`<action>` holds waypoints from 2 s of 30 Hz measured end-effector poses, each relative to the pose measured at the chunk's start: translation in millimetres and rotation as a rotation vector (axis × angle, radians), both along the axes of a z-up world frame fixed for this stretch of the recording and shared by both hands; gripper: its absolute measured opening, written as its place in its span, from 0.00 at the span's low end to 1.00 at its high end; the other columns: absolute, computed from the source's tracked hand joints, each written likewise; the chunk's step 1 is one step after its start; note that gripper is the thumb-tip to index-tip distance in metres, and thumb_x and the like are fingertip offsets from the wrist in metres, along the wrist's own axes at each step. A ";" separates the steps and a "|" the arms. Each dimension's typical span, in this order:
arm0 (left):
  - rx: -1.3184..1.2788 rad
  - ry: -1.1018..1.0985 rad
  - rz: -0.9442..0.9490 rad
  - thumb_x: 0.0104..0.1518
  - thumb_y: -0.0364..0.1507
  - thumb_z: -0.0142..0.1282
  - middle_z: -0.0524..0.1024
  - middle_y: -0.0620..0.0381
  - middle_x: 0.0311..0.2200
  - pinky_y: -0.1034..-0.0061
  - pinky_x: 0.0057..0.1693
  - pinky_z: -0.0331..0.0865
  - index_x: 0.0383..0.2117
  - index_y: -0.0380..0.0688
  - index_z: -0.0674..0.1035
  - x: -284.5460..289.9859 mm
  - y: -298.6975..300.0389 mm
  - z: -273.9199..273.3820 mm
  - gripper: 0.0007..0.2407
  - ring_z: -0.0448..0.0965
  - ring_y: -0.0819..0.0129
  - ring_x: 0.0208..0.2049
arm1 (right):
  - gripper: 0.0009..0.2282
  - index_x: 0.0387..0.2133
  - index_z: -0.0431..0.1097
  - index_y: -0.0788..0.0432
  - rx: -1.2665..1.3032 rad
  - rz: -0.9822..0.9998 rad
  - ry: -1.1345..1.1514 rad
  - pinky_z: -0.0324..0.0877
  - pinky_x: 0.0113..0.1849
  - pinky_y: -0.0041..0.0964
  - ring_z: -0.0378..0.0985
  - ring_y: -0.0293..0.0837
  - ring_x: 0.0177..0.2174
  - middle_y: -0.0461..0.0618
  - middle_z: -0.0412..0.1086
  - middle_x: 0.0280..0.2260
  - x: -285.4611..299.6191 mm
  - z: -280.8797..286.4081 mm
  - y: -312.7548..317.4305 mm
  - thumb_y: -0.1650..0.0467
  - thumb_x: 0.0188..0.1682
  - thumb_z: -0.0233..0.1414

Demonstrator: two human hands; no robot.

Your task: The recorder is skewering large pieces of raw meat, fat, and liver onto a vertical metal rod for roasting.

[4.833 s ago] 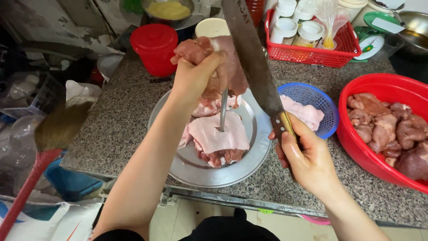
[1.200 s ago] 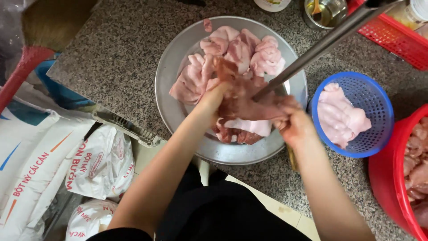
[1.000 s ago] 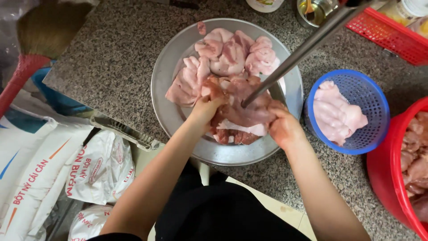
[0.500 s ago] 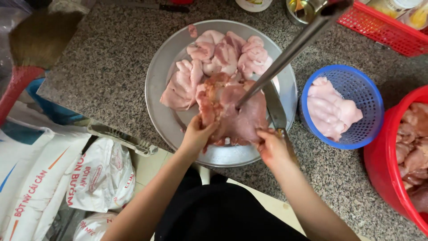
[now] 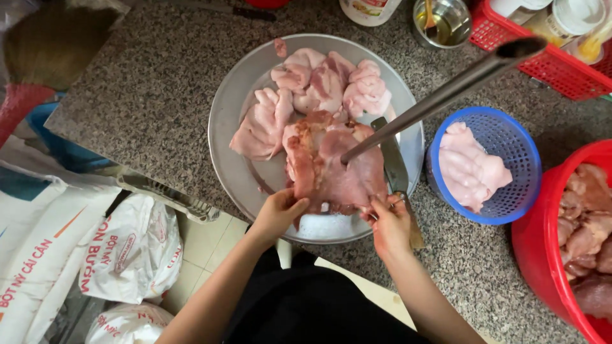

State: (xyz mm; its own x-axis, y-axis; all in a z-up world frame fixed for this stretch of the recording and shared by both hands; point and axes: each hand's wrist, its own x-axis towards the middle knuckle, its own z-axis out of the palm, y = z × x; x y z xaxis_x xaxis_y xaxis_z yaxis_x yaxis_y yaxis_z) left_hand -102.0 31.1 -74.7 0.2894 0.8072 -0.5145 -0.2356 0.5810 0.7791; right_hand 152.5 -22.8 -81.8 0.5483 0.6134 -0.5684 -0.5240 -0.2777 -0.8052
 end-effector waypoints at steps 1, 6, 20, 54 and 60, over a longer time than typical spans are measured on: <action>0.156 0.256 -0.112 0.57 0.30 0.66 0.82 0.40 0.29 0.63 0.32 0.76 0.41 0.32 0.82 -2.6 -1.8 -11.1 0.13 0.83 0.53 0.29 | 0.16 0.32 0.61 0.43 -0.061 -0.027 -0.074 0.81 0.27 0.35 0.75 0.41 0.20 0.42 0.67 0.26 3.1 -15.5 -0.3 0.77 0.48 0.61; 0.239 0.520 -0.135 0.56 0.35 0.68 0.86 0.49 0.41 0.65 0.51 0.78 0.49 0.44 0.84 -34.1 -5.7 -80.8 0.16 0.87 0.57 0.45 | 0.14 0.31 0.63 0.48 -0.184 -0.056 -0.320 0.71 0.21 0.26 0.68 0.35 0.21 0.40 0.63 0.27 26.6 -48.2 -9.1 0.80 0.43 0.59; 0.247 0.921 -0.177 0.50 0.47 0.66 0.84 0.49 0.44 0.54 0.54 0.78 0.51 0.48 0.71 26.6 24.8 42.7 0.27 0.85 0.49 0.48 | 0.21 0.53 0.75 0.42 0.333 0.929 -1.697 0.66 0.47 0.50 0.71 0.53 0.49 0.43 0.66 0.55 -11.6 37.9 32.1 0.69 0.43 0.61; 0.456 0.789 -0.139 0.50 0.37 0.72 0.87 0.57 0.34 0.65 0.48 0.80 0.37 0.53 0.88 -8.4 -3.1 -16.1 0.10 0.87 0.56 0.41 | 0.10 0.43 0.80 0.57 0.657 0.839 -1.626 0.72 0.48 0.49 0.78 0.56 0.46 0.54 0.75 0.47 -12.4 50.1 24.5 0.75 0.50 0.55; 0.424 0.795 -0.302 0.49 0.36 0.70 0.87 0.50 0.36 0.58 0.49 0.79 0.38 0.48 0.88 -12.6 6.7 4.9 0.13 0.86 0.48 0.43 | 0.07 0.40 0.82 0.54 0.641 0.715 -1.556 0.73 0.45 0.50 0.79 0.54 0.41 0.48 0.78 0.43 -9.8 47.4 30.7 0.73 0.50 0.58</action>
State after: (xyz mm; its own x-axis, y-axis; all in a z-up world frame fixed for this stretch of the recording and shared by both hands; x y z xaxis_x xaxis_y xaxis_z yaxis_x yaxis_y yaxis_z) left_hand -114.6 37.8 -69.8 0.2076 0.9203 -0.3317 0.5688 0.1623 0.8063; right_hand 142.6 7.9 -34.4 -0.1469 0.8332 0.5331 0.7858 0.4257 -0.4487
